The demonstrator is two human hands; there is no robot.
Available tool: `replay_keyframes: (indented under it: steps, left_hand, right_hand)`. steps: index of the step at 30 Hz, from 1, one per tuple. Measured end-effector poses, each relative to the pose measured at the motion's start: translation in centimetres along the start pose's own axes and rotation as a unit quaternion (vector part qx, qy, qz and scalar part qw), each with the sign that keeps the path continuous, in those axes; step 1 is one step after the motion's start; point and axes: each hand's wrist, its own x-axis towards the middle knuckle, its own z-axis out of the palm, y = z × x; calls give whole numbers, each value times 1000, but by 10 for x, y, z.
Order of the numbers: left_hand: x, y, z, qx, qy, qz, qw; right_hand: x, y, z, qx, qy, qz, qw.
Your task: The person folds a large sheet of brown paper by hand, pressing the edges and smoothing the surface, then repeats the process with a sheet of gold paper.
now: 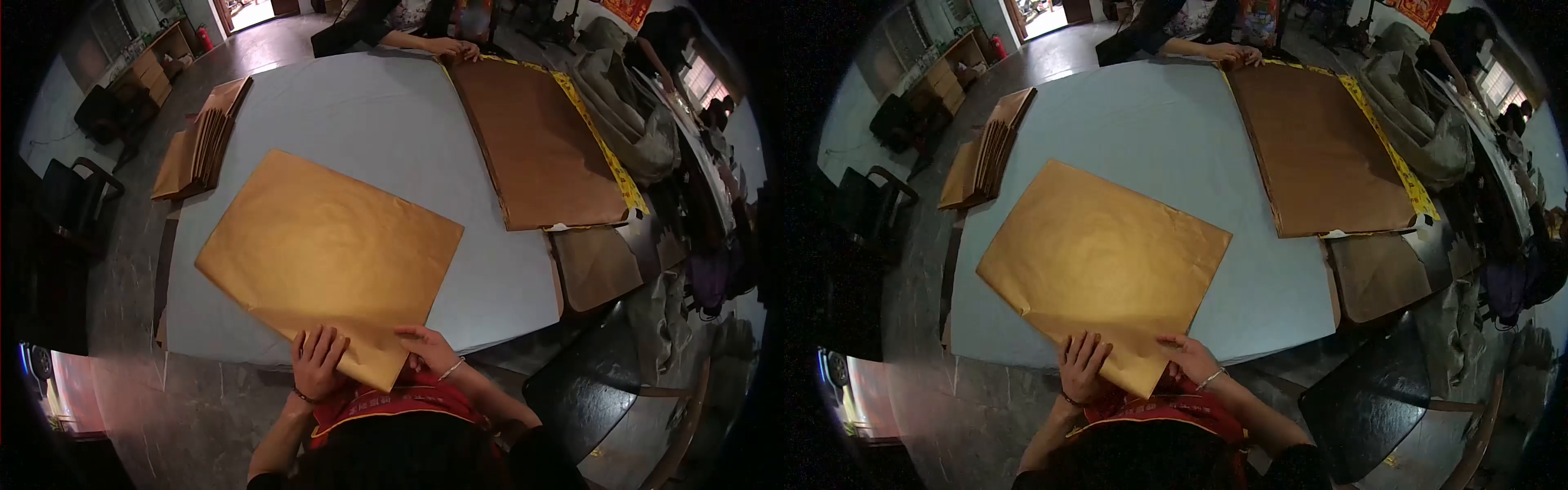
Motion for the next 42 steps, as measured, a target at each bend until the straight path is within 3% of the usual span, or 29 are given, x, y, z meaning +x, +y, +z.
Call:
replay_keyframes:
  steps: [5,6,7,8,9,11,13,15,19,22,26,28,31,33,34,35,36,38,42]
  left_hand:
    - [3,-4,3,10,-17,5,1000]
    - [3,-7,6,10,-14,6,1000]
    - [2,-8,7,15,-27,23,999]
    - [0,-9,6,20,-45,39,998]
    - [-2,-9,6,21,-46,38,998]
    - [-3,-9,5,-5,-72,39,997]
    - [0,-8,0,-25,-86,38,995]
    - [-3,-9,4,2,-86,48,995]
    - [-3,-6,3,-22,-99,22,995]
    - [-7,-13,13,43,-56,72,995]
    - [-9,-10,11,29,-70,51,996]
    - [-4,-10,9,27,-72,50,996]
    - [-9,-9,11,36,-77,43,995]
    - [-3,-6,3,30,-86,43,995]
    - [-3,-6,0,31,-105,42,993]
    - [-5,-8,10,59,-65,51,995]
    - [-9,-9,14,61,-68,48,995]
    - [-7,-8,13,29,-43,45,998]
    - [-4,-7,2,34,-97,47,994]
  right_hand:
    - [-16,-37,-6,-53,30,32,998]
    - [-16,-44,-12,-180,75,6,981]
    - [-17,-49,-20,-302,118,-19,946]
    - [-8,-51,-32,-451,153,-122,871]
    - [4,-55,-37,-450,150,-121,872]
    - [31,-80,-32,-606,152,-247,740]
    - [75,-87,-30,-629,109,-335,693]
    - [116,-92,-16,-722,98,-305,614]
    - [157,-116,-5,-765,46,-259,588]
    - [173,-129,-23,-776,55,-174,604]
    - [167,-131,-86,-768,97,-182,606]
    - [160,-143,-115,-743,251,-96,613]
    - [143,-139,-137,-735,299,-127,595]
    - [140,-117,-131,-721,295,-179,601]
    - [136,-107,-119,-725,244,-210,609]
    - [130,-101,-103,-726,190,-241,615]
    - [120,-92,-87,-725,186,-242,617]
    - [94,-86,-52,-794,75,-272,539]
    - [87,-76,-32,-794,51,-244,555]
